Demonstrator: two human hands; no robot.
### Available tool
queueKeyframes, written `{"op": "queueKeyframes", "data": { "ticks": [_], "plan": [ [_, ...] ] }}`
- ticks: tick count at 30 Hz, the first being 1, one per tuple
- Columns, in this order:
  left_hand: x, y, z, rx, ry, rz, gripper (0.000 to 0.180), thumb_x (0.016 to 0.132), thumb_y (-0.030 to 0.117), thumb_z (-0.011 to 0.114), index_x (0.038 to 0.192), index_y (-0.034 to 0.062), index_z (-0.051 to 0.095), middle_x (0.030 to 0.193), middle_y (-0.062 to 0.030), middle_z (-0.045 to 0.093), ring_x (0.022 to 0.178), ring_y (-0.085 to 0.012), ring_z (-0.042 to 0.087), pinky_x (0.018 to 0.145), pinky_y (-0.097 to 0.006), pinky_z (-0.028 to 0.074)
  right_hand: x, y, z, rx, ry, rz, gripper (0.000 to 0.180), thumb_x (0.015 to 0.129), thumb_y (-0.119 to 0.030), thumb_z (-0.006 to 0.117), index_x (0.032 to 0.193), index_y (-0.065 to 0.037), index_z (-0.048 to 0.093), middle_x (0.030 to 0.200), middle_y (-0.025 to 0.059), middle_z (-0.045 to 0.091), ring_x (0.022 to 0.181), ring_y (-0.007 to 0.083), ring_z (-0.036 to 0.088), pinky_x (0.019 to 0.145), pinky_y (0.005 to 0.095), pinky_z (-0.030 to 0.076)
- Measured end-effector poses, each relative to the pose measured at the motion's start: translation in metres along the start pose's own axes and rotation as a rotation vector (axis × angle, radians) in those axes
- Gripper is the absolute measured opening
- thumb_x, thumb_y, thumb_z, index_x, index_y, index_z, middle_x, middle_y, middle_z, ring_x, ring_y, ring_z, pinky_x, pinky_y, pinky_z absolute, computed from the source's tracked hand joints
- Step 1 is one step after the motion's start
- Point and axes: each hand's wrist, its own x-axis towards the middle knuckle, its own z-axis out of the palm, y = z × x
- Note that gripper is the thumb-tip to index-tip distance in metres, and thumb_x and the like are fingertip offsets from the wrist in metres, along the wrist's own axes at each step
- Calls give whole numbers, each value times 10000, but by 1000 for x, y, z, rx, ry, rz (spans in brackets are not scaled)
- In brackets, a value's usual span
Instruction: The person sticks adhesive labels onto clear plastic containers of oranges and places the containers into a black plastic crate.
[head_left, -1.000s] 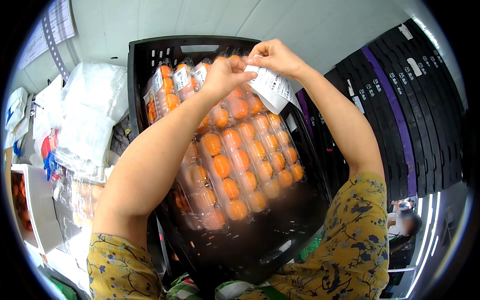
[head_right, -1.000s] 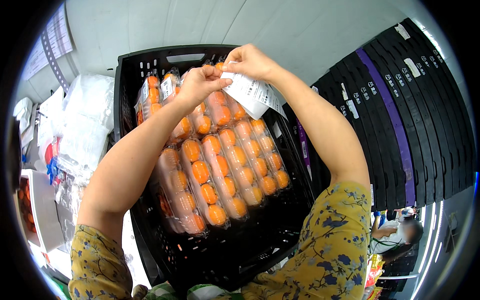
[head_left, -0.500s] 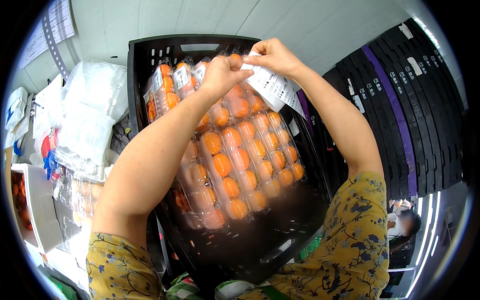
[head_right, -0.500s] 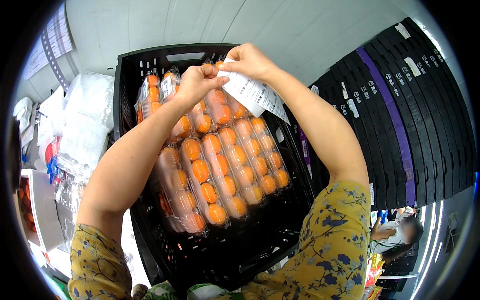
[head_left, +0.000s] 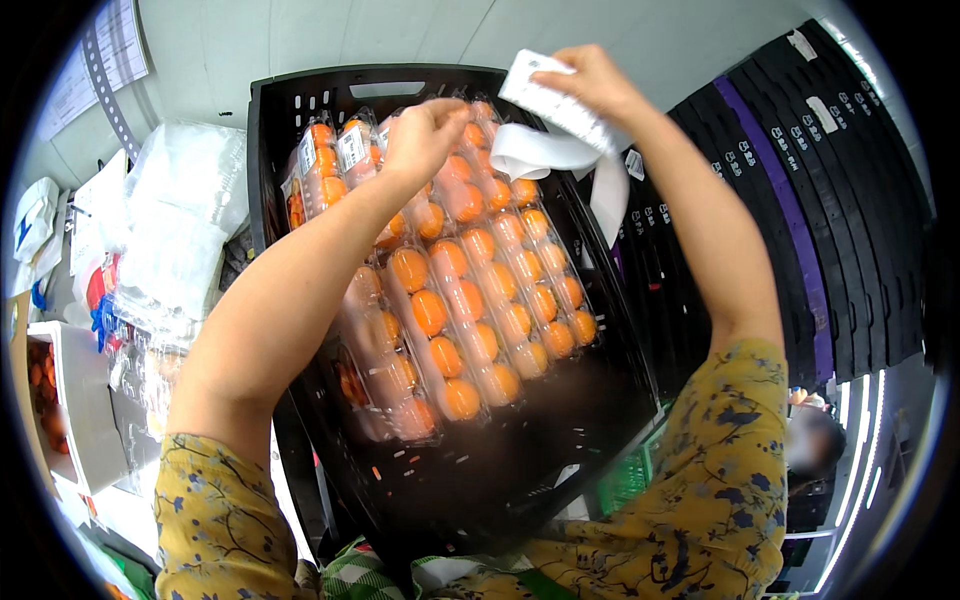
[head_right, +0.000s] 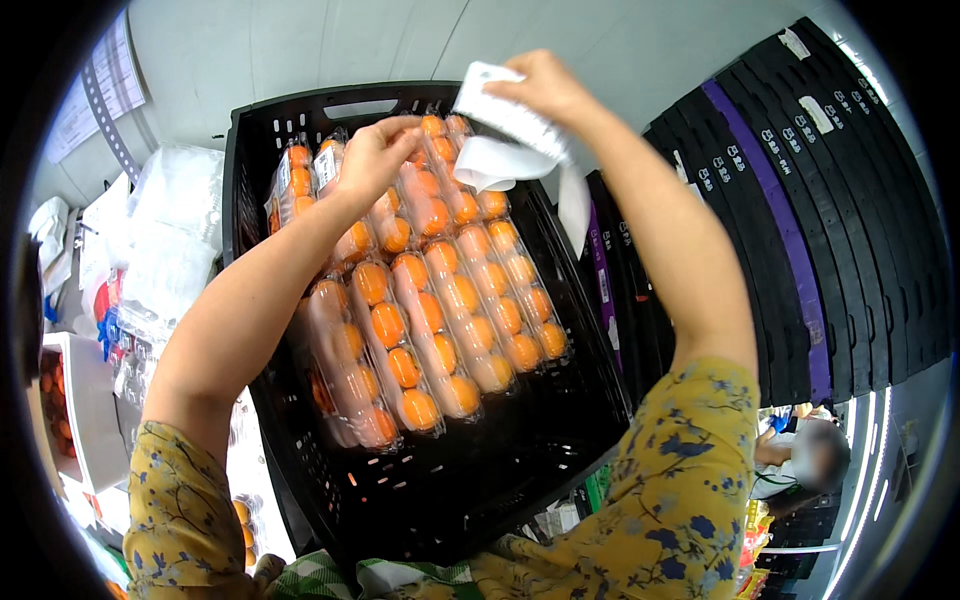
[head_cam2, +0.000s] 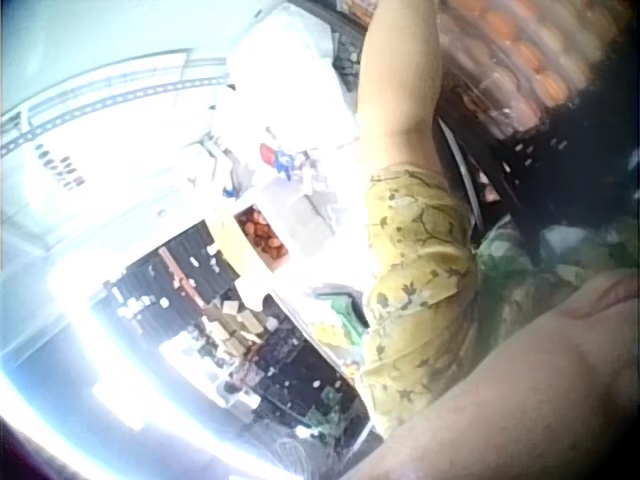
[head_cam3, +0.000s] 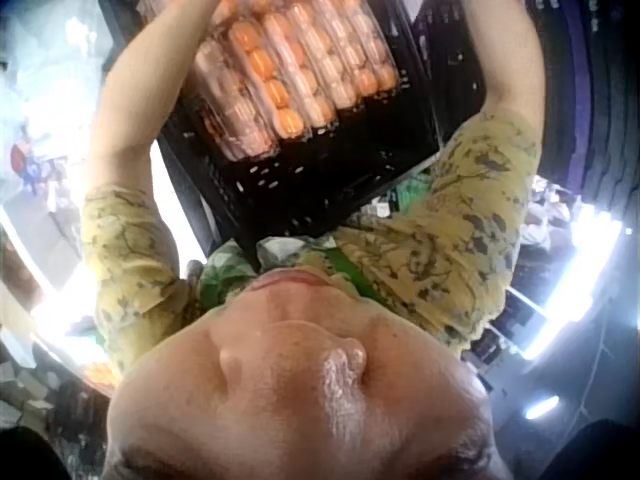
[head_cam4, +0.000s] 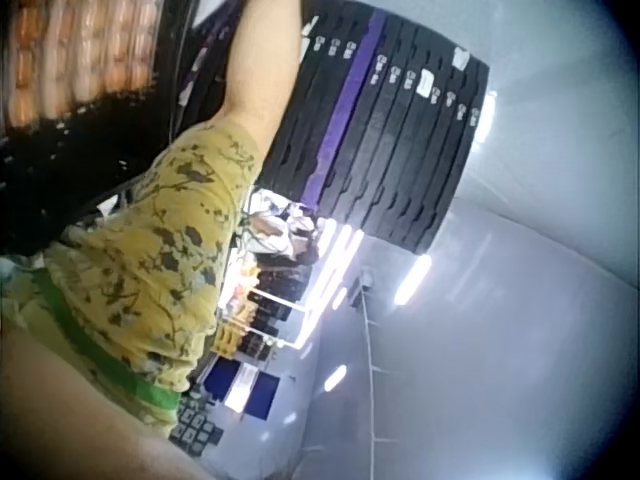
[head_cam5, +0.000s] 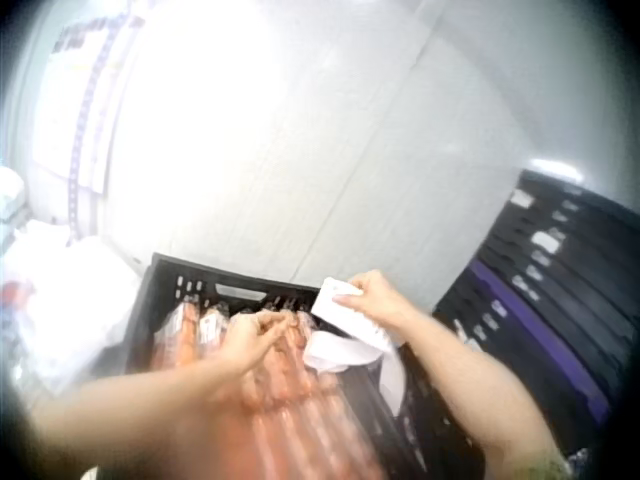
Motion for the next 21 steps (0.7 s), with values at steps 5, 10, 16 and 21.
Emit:
{"op": "queueKeyframes", "data": {
  "ticks": [5,10,16,21],
  "plan": [
    [6,-7,16,513,-413,156,241,824,216,552,952,36,647,932,-171,642,880,-319,611,793,-385,485,4,8,-104,-956,255,102,282,772,-230,646,896,23,651,777,184,646,688,282,637,624,372,494],
    [-10,-3,39,798,-527,367,263,850,216,486,979,31,621,1044,-128,539,1035,-305,522,906,-401,423,-13,-18,-135,-1236,365,87,298,783,-265,631,810,30,662,743,210,636,708,335,632,624,400,504],
    [-7,-19,33,855,-526,448,361,893,323,450,997,16,608,1070,-111,528,1071,-270,497,932,-397,389,27,28,-41,-708,8,-175,352,740,-320,671,932,-26,655,838,199,644,773,308,633,720,396,485],
    [-11,-1,38,933,-482,381,453,869,438,439,1001,47,625,1116,-97,546,1086,-229,485,918,-378,371,52,33,27,-530,-169,-169,366,726,-319,684,905,0,666,817,189,657,765,287,642,704,375,491]
  ]
}}
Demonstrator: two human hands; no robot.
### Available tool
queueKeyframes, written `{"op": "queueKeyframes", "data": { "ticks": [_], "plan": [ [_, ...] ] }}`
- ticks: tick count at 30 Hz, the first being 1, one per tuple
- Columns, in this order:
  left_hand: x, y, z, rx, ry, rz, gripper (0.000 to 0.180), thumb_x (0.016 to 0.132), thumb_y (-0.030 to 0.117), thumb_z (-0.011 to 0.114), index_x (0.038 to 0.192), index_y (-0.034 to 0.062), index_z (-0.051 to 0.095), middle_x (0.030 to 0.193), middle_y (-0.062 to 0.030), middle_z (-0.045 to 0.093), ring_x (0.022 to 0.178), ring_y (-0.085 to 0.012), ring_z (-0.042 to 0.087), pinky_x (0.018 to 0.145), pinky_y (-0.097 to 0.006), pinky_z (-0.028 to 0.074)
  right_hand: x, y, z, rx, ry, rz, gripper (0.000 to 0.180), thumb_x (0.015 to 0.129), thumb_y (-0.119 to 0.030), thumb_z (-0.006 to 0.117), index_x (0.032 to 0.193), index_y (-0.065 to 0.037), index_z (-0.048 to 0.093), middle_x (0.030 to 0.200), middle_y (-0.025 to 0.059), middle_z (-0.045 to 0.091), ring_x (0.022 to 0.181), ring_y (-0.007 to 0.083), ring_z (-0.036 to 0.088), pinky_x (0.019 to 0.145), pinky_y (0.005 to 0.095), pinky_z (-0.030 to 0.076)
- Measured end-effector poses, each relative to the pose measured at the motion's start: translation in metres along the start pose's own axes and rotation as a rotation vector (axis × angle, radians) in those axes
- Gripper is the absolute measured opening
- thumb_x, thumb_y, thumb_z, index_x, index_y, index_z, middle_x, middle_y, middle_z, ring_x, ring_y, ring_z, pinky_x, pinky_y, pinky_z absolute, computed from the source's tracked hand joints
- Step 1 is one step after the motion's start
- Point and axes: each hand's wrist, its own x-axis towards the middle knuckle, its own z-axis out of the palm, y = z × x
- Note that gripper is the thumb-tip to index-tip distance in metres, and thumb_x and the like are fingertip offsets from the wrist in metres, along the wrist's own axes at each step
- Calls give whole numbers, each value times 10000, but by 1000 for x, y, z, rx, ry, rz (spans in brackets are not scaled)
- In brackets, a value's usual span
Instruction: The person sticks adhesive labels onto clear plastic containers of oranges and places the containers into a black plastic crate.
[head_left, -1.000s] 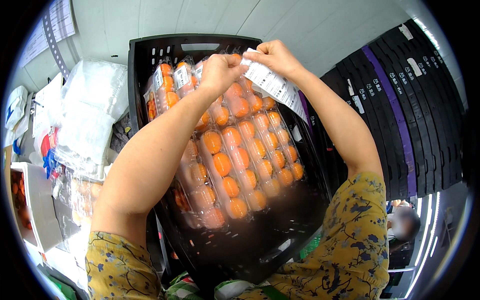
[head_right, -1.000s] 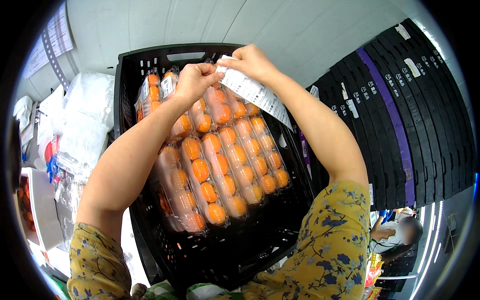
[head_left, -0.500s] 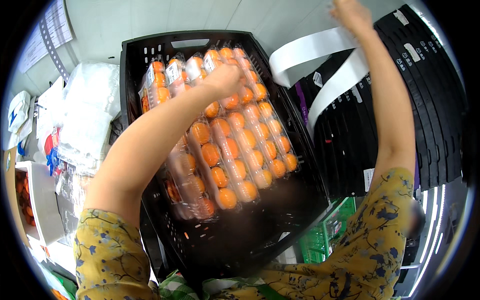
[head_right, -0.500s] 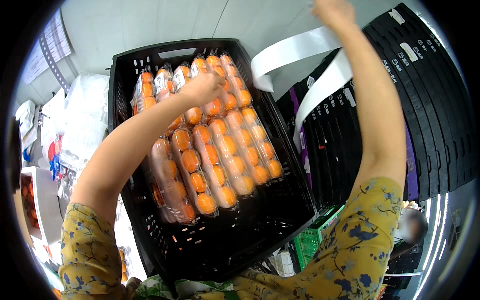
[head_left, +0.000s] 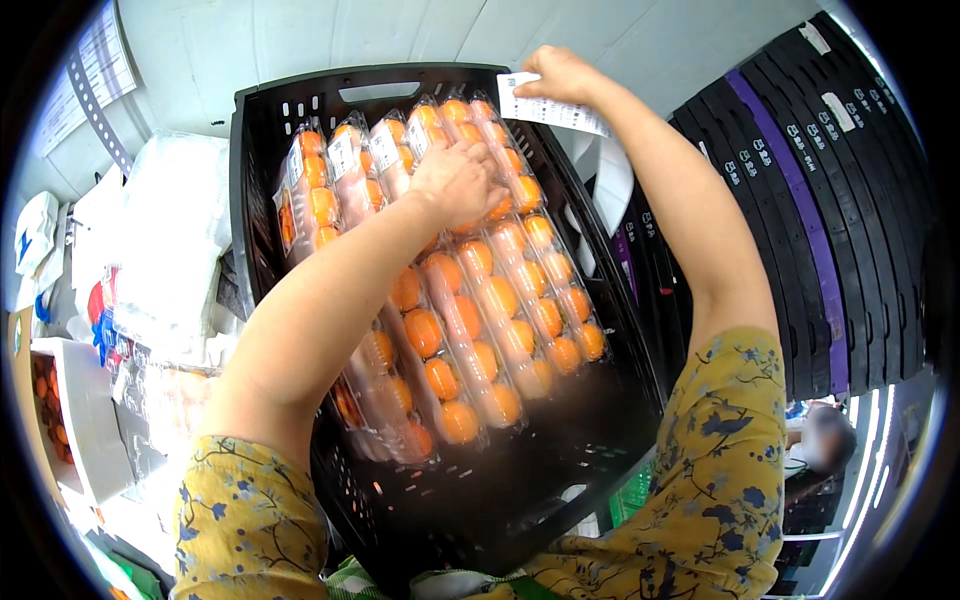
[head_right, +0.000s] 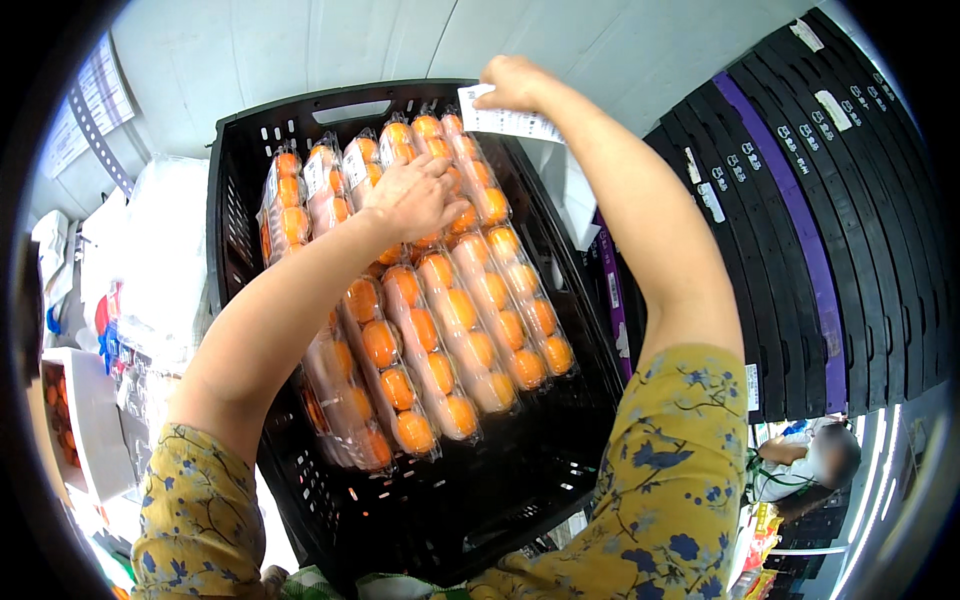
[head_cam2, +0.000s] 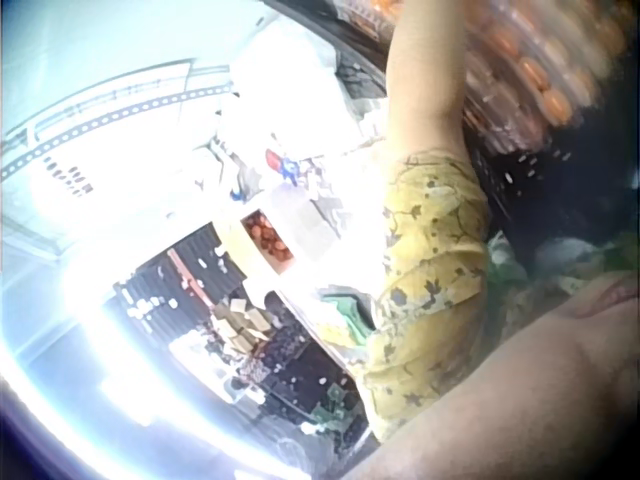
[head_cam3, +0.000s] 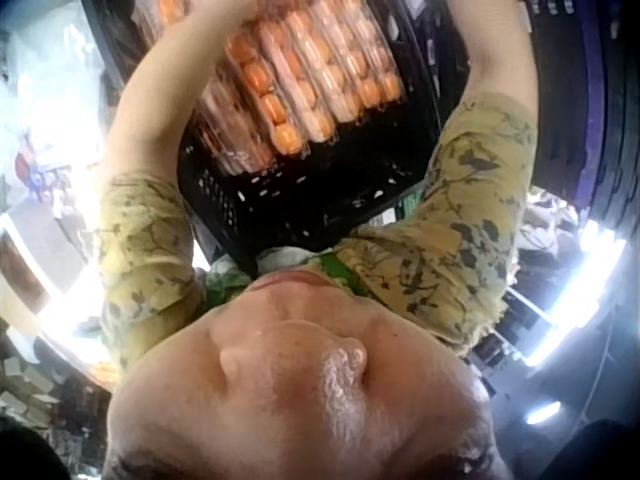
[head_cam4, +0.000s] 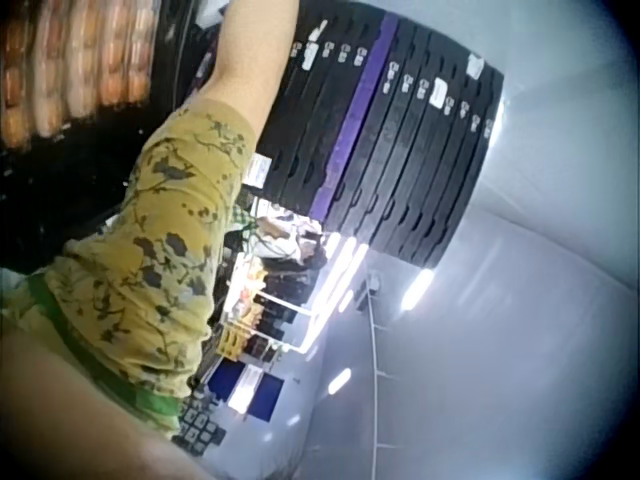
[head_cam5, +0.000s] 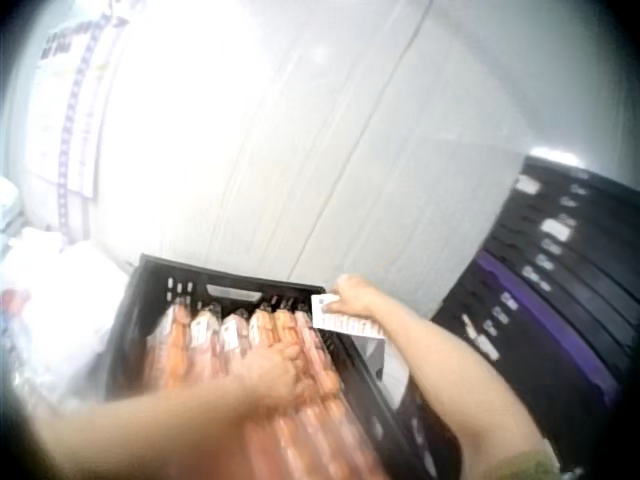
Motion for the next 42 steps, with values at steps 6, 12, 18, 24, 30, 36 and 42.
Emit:
{"op": "queueKeyframes", "data": {
  "ticks": [6,12,18,24,30,36,42],
  "plan": [
    [-3,0,-10,69,-137,-161,559,820,527,443,1037,56,650,1159,-65,562,1149,-179,413,947,-368,321,25,-22,16,170,-115,4,387,736,-333,653,934,0,661,850,186,655,780,282,641,697,376,496],
    [-6,8,-19,91,-243,-207,668,808,617,418,1058,45,654,1178,-56,558,1224,-184,340,1001,-394,243,53,-35,31,110,-272,-91,385,730,-276,627,975,21,637,879,178,659,788,262,643,705,357,499],
    [-8,12,-25,161,-324,-229,767,773,714,401,1196,95,564,1194,-35,542,1199,-197,347,1000,-455,222,76,-64,43,-16,-464,-18,372,678,-274,725,961,-38,673,940,120,669,840,261,636,726,376,498],
    [-12,6,-33,223,-425,-221,822,692,804,400,1312,268,460,1159,-70,530,1147,-233,363,918,-449,246,94,-76,60,-84,-577,103,401,696,-290,742,1031,-83,660,1007,82,659,910,235,631,750,371,496],
    [-16,5,-32,209,-404,-248,777,700,756,464,1276,236,499,1174,-41,545,1166,-217,352,908,-445,235,101,-76,63,-113,-616,127,423,703,-285,739,1083,-127,642,1067,57,644,941,239,627,778,381,495],
    [-17,2,-28,171,-336,-237,767,695,755,470,1247,225,531,1162,-40,549,1162,-215,358,916,-452,236,100,-82,66,-169,-606,199,357,711,-265,740,1042,-153,666,1031,35,658,939,229,631,788,370,485],
    [-14,-2,-8,39,-124,-210,727,736,669,482,1175,98,582,1163,-34,548,1169,-209,365,931,-462,237,98,-94,63,-280,-542,220,352,688,-260,750,1019,-163,676,1006,17,666,940,208,630,776,374,476]
  ]
}}
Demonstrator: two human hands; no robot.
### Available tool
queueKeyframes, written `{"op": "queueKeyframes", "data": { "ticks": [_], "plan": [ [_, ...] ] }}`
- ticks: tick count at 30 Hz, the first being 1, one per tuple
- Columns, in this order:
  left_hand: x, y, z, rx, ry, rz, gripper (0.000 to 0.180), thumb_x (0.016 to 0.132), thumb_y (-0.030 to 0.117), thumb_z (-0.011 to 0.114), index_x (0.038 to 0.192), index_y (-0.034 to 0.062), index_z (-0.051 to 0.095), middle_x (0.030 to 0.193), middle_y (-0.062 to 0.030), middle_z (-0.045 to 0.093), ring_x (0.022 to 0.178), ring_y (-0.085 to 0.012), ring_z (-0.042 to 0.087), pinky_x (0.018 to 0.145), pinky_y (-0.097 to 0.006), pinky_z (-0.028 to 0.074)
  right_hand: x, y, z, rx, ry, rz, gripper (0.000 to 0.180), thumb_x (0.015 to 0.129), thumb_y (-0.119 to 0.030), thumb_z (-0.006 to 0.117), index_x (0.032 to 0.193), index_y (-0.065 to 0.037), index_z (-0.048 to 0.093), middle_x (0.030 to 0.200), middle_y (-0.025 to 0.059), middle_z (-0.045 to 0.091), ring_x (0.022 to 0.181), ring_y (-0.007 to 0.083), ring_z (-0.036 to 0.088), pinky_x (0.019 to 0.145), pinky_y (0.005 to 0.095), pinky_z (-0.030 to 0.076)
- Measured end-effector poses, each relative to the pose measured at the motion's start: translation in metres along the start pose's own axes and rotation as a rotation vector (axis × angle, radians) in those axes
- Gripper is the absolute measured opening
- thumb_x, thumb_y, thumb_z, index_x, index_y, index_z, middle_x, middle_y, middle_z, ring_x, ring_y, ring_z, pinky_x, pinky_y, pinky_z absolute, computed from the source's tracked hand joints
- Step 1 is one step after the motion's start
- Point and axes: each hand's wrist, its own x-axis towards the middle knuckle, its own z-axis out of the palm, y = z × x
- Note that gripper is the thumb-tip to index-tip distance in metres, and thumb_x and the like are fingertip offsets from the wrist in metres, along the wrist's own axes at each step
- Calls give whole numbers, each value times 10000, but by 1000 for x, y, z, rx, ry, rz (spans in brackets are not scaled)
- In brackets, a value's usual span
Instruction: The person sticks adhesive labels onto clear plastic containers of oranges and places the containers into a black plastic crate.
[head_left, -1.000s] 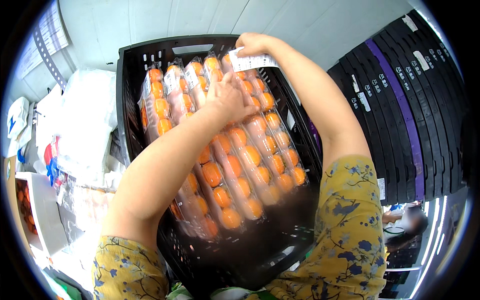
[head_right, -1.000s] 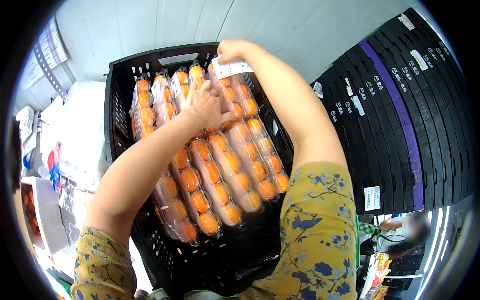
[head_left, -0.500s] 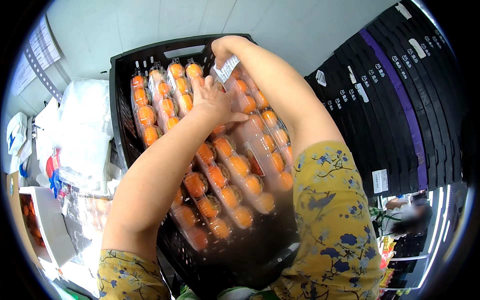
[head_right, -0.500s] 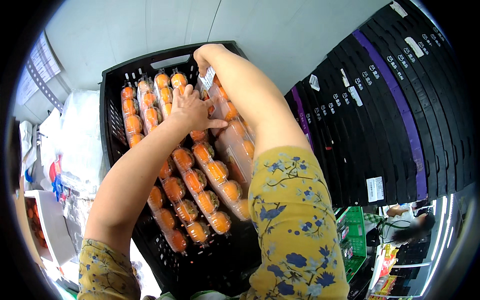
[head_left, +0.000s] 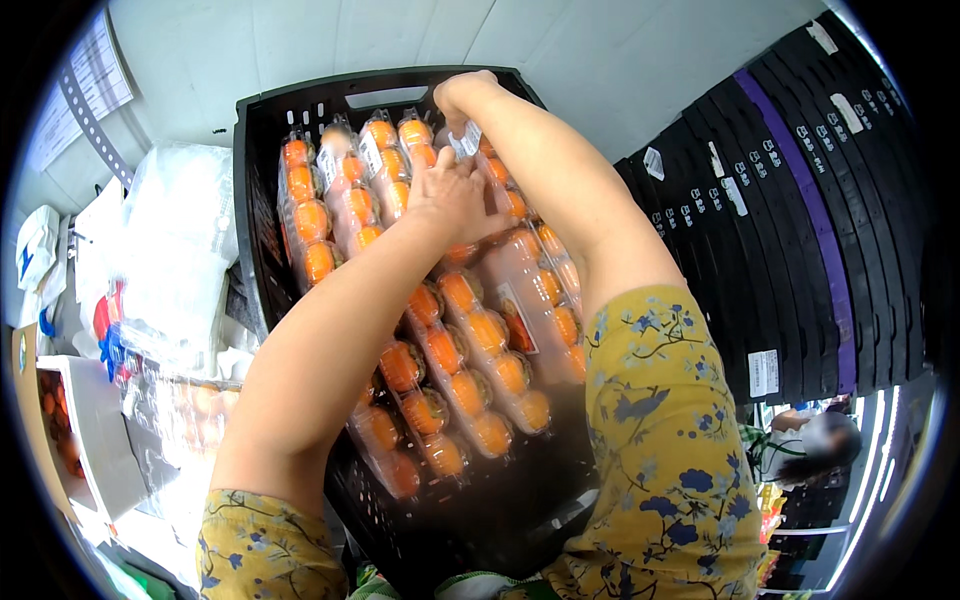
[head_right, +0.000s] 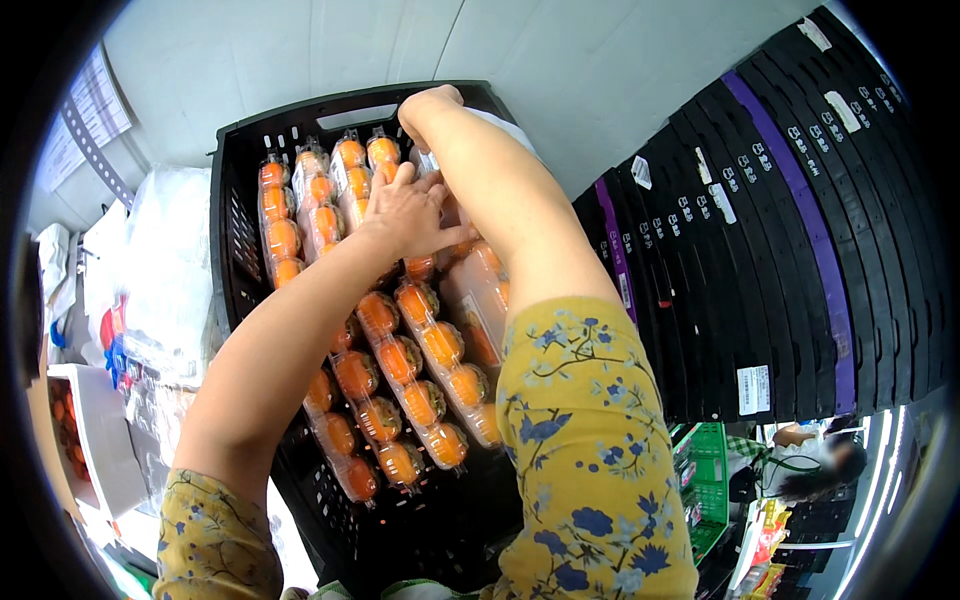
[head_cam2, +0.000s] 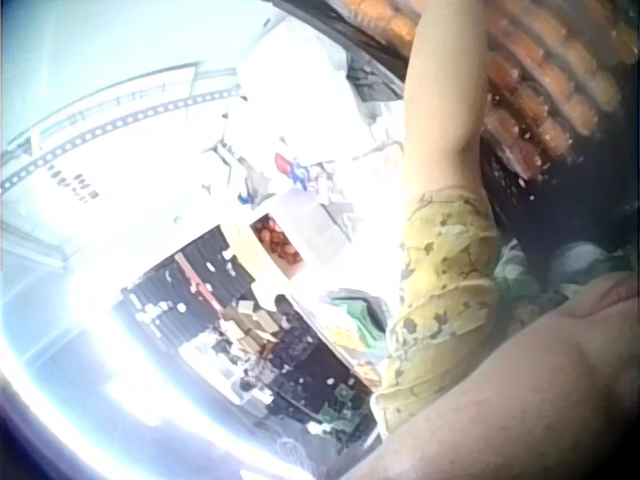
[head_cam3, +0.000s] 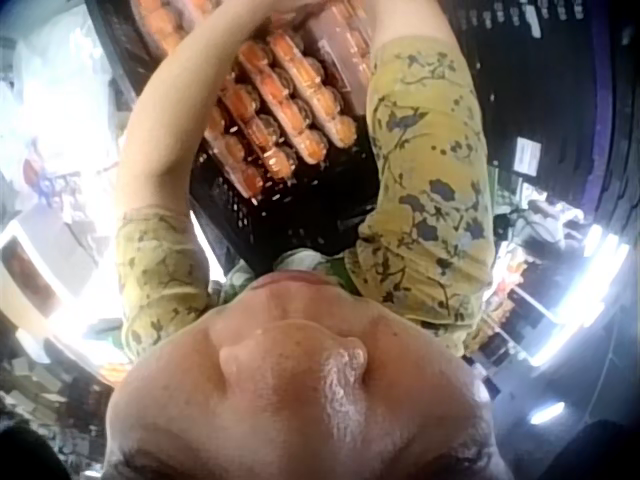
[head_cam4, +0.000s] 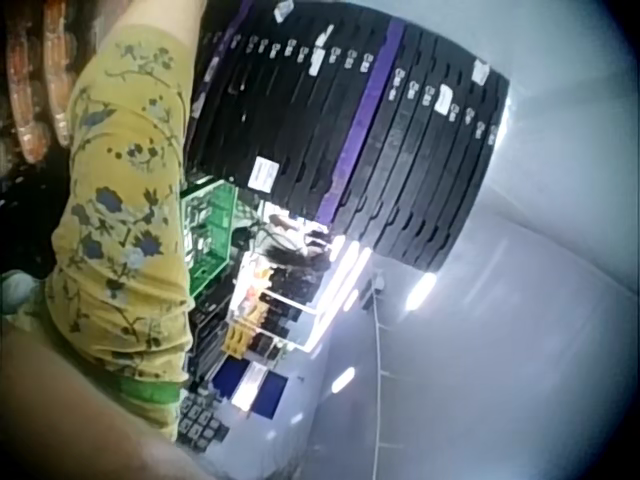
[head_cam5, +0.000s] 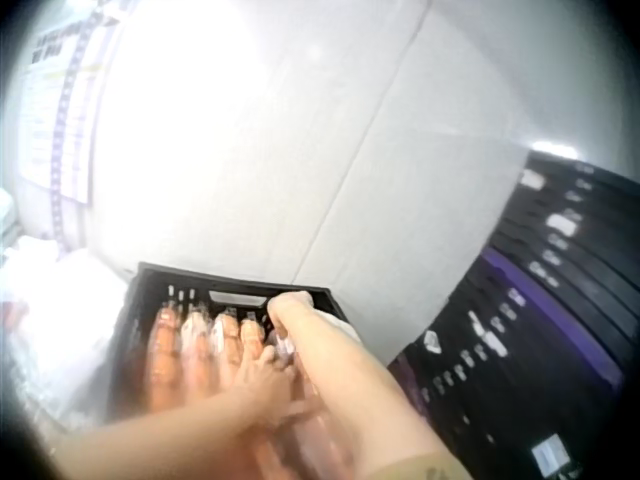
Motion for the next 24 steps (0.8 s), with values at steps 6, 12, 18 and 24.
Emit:
{"op": "queueKeyframes", "data": {
  "ticks": [6,12,18,24],
  "plan": [
    [7,6,-3,-47,-69,-15,766,761,630,464,1164,-16,544,1077,-56,607,1168,-193,373,948,-418,247,-5,10,-1,142,44,-14,385,654,-280,742,972,-73,679,958,75,669,870,227,634,713,369,499],
    [9,12,-5,-46,-111,-27,776,766,635,453,1170,-23,534,1072,-66,610,1184,-195,365,946,-412,259,2,52,-4,190,51,-46,412,660,-300,728,1003,-80,669,1030,92,652,928,254,622,770,394,501],
    [8,9,-5,-151,24,-44,590,859,551,379,1039,36,604,969,-119,635,1051,-198,485,945,-442,281,-57,110,-14,356,383,-111,354,694,-346,718,807,-15,666,758,151,648,674,246,630,613,368,484],
    [21,23,-5,-1346,542,-264,415,858,403,549,914,-3,616,803,-97,644,774,-240,607,693,-376,466,-128,101,25,703,678,-277,342,811,-329,653,673,-26,577,582,29,568,515,79,519,478,260,409]
  ]
}}
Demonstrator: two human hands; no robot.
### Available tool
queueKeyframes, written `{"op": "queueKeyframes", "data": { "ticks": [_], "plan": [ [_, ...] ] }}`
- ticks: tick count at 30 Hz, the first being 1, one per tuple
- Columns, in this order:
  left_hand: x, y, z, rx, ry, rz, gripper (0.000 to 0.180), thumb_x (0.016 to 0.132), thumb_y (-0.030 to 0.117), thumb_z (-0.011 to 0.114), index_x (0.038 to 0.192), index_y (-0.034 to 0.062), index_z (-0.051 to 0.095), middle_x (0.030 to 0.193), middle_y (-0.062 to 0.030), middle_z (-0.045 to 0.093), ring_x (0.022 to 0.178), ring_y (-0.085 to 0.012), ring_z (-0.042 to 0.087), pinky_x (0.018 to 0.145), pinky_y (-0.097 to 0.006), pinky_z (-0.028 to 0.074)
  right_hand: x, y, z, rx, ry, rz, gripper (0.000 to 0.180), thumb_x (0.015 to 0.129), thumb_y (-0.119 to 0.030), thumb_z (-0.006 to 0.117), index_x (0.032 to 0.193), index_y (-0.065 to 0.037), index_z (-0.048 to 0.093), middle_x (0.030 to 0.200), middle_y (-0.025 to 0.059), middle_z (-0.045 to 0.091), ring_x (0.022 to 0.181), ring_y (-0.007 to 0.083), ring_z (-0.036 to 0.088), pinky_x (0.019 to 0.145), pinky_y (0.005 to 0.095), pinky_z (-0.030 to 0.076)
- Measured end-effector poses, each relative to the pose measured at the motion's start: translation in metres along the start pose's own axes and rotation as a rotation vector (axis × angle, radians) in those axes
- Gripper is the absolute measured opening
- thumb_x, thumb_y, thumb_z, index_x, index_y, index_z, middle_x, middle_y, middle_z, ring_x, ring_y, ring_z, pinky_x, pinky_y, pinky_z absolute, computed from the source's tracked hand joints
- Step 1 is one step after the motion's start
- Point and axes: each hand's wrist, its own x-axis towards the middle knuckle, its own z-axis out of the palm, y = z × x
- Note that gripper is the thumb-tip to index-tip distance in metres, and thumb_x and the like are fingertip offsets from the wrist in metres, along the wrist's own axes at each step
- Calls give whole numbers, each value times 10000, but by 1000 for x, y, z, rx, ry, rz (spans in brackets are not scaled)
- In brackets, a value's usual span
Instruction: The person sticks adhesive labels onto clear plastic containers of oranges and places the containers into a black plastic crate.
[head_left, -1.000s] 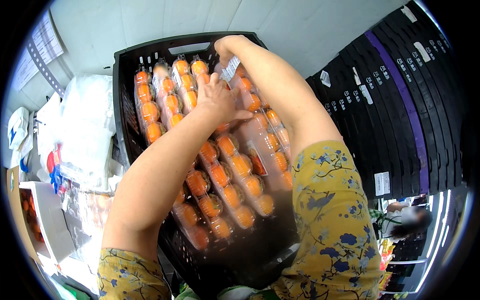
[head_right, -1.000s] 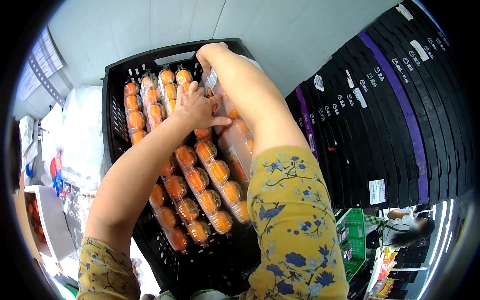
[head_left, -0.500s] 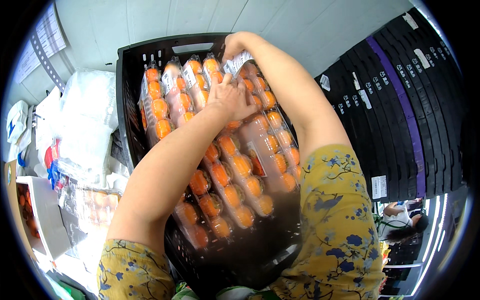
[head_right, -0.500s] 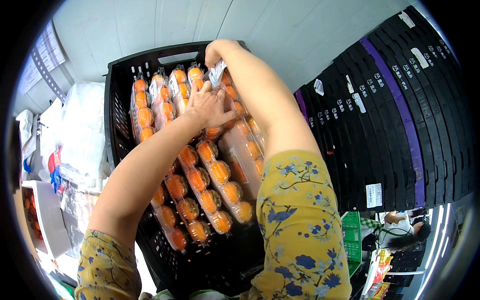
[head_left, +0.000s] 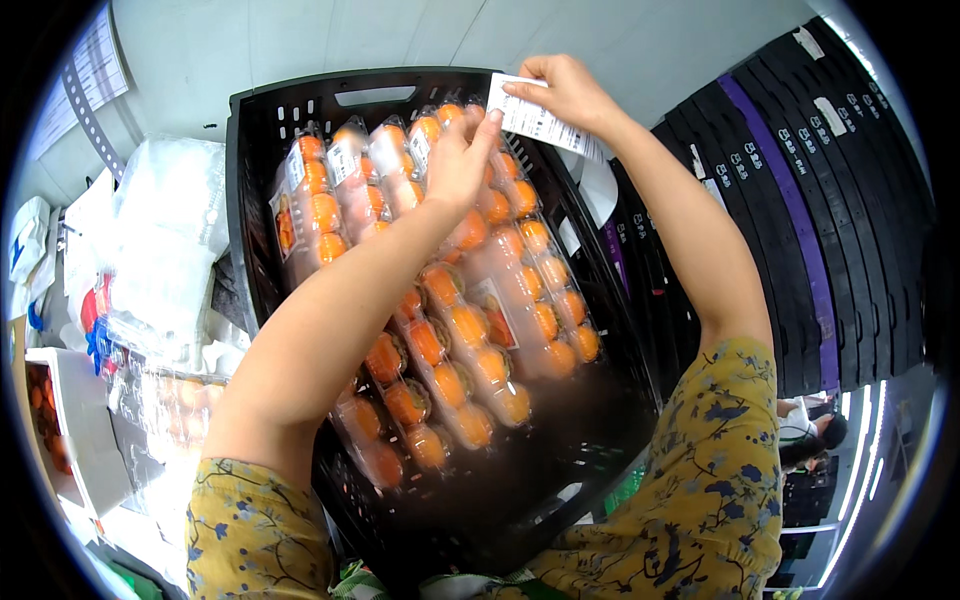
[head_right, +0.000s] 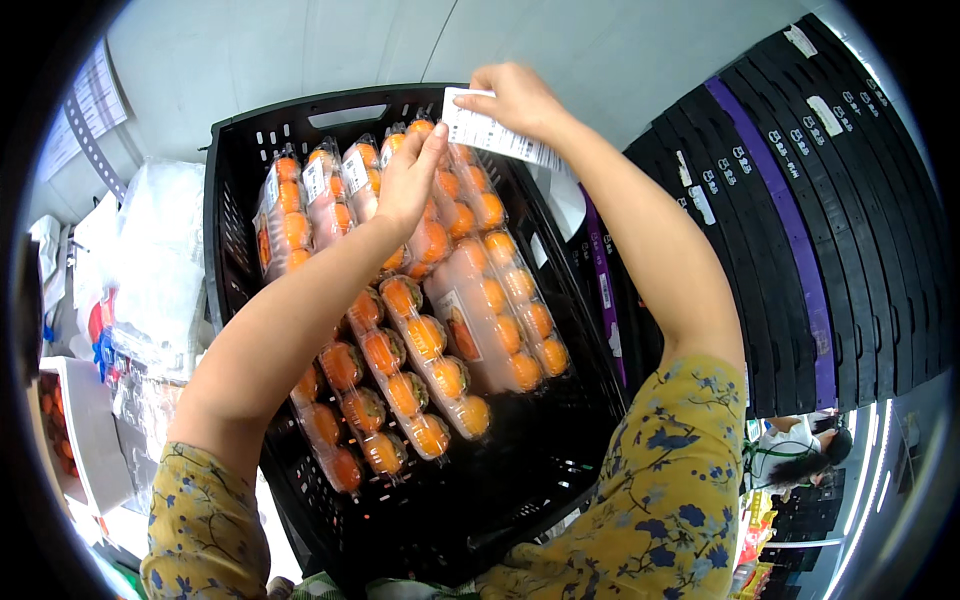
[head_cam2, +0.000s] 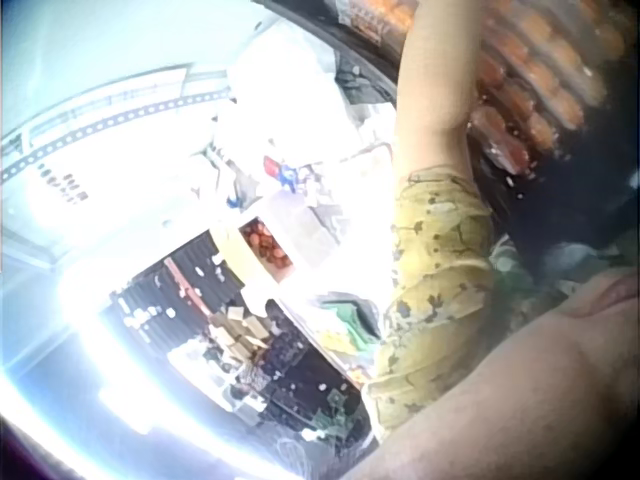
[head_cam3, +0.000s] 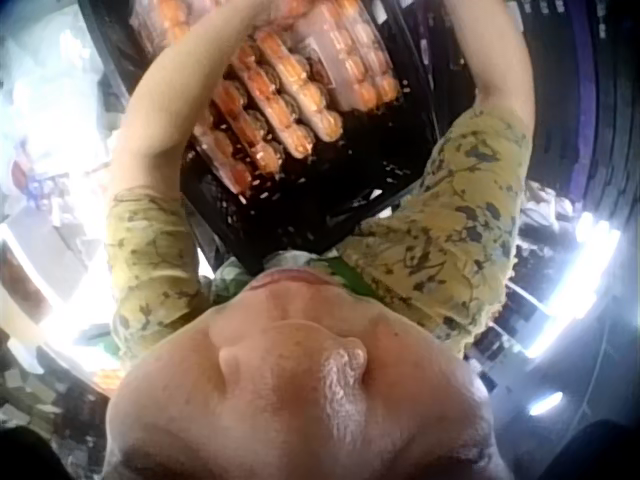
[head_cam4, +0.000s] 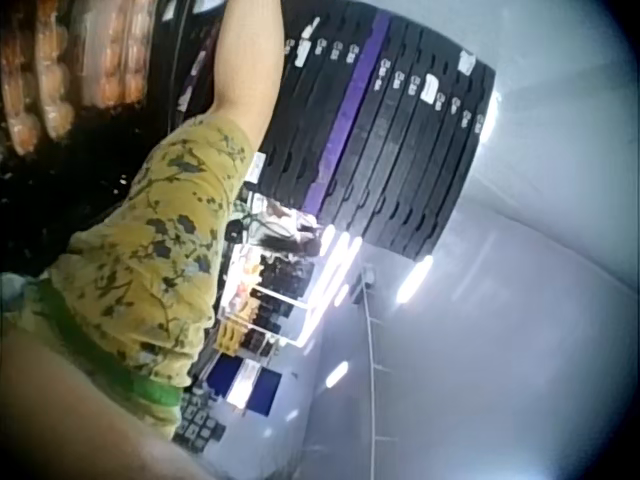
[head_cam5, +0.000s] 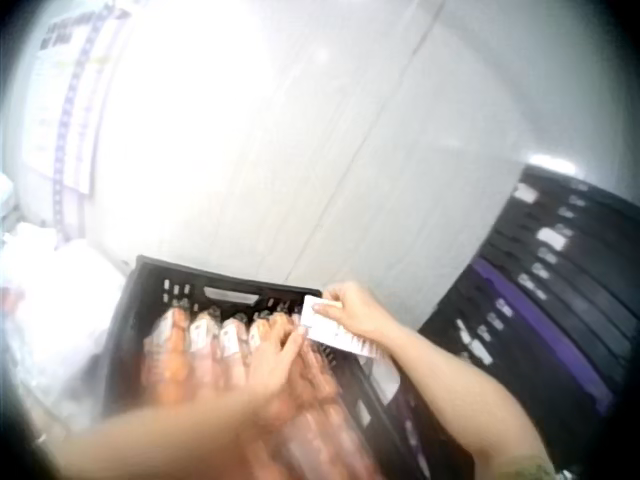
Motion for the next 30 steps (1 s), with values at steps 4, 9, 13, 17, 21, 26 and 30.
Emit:
{"op": "queueKeyframes", "data": {
  "ticks": [4,9,13,17,21,26,30],
  "plan": [
    [4,-6,-2,-317,-161,-128,207,796,185,690,858,10,597,724,-40,615,693,-93,569,645,-236,454,-29,-6,4,160,-4,-5,288,847,-285,623,723,-29,575,607,7,580,533,52,526,476,230,403],
    [5,1,-4,-324,-320,-195,104,834,129,647,791,67,576,709,-8,609,643,-51,546,610,-177,426,-38,-1,4,322,-126,81,218,843,-213,631,914,-8,613,751,32,631,637,61,577,526,217,452],
    [6,-1,-6,-318,-379,-164,110,833,137,650,787,60,586,725,-11,613,652,-57,549,606,-185,427,-39,6,10,422,-128,61,280,829,-157,641,1056,2,598,859,53,647,711,74,605,567,209,483],
    [9,-2,-11,-250,-426,-137,109,827,138,657,828,40,609,751,-16,621,664,-68,554,620,-194,435,-40,-3,9,518,-184,120,215,833,-148,635,979,8,622,810,44,647,688,72,602,561,208,478],
    [8,-4,-7,-208,-338,-108,201,816,155,671,941,1,639,835,-39,645,714,-90,576,653,-218,451,-34,9,12,462,-188,90,166,836,-149,632,901,3,640,762,29,641,659,68,592,552,209,470],
    [12,-7,-6,85,-124,68,230,763,180,697,914,8,673,782,-79,683,663,-128,626,624,-267,492,-32,4,20,242,-111,23,182,818,-178,655,816,3,645,683,25,625,606,58,568,517,224,440],
    [6,2,-6,298,-44,108,218,756,200,694,885,25,683,754,-89,682,651,-166,643,636,-290,498,-34,-9,14,-27,-74,99,235,812,-227,657,749,-1,640,630,28,608,569,56,549,500,240,425]
  ]
}}
